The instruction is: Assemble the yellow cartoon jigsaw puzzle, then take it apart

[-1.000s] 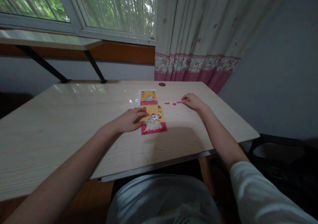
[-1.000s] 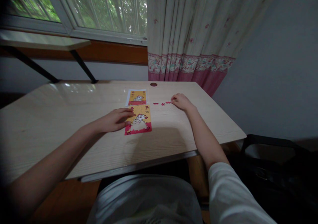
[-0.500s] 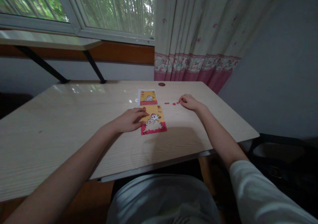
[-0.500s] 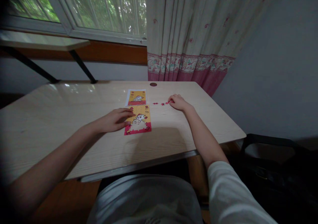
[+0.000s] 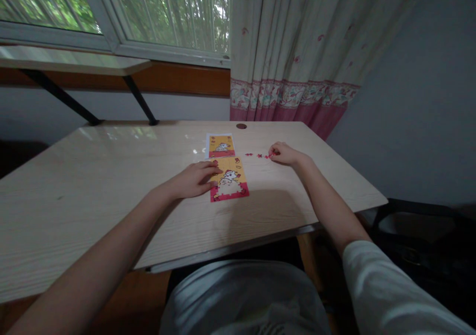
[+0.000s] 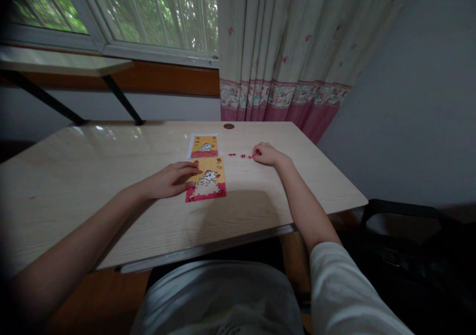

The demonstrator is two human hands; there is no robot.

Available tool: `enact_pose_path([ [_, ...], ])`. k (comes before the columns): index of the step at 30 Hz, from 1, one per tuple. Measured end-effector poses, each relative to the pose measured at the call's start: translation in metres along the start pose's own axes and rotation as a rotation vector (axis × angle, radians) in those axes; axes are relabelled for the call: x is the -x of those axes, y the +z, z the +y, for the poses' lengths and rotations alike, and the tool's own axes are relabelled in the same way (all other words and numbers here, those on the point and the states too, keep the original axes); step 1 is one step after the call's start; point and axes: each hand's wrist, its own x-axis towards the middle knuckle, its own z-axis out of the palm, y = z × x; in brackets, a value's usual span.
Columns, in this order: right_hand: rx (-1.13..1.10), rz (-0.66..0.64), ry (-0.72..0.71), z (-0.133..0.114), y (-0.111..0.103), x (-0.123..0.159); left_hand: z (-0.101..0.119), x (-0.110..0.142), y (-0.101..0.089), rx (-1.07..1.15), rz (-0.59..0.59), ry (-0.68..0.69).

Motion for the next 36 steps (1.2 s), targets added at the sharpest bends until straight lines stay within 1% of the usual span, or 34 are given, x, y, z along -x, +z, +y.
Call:
enact_pose_path([
  [3, -0.071, -0.003, 0.024, 0.000, -0.003, 0.002, 0.000, 0.000, 0.000, 0.018, 0.008, 0.000],
  [6, -0.118, 0.045, 0.083, 0.003, -0.008, 0.007, 0.000, 0.000, 0.001, 0.020, 0.016, 0.009],
  [11, -0.164, 0.103, 0.212, 0.020, -0.018, 0.018, 0.000, -0.001, 0.001, 0.026, 0.022, 0.028],
  [15, -0.160, 0.112, 0.251, 0.034, -0.020, 0.023, -0.001, -0.001, 0.002, 0.023, 0.017, 0.013],
  [19, -0.131, 0.101, 0.283, 0.042, -0.020, 0.025, -0.002, 0.000, 0.002, 0.018, 0.014, 0.016],
  [23, -0.114, 0.101, 0.293, 0.043, -0.020, 0.025, 0.000, -0.001, 0.001, 0.020, 0.016, 0.021],
  [28, -0.106, 0.078, 0.294, 0.038, -0.023, 0.025, 0.000, -0.001, 0.001, 0.034, 0.018, 0.019],
  [36, -0.065, 0.068, 0.385, 0.030, -0.029, 0.031, -0.001, 0.000, 0.002, 0.031, 0.018, -0.001],
])
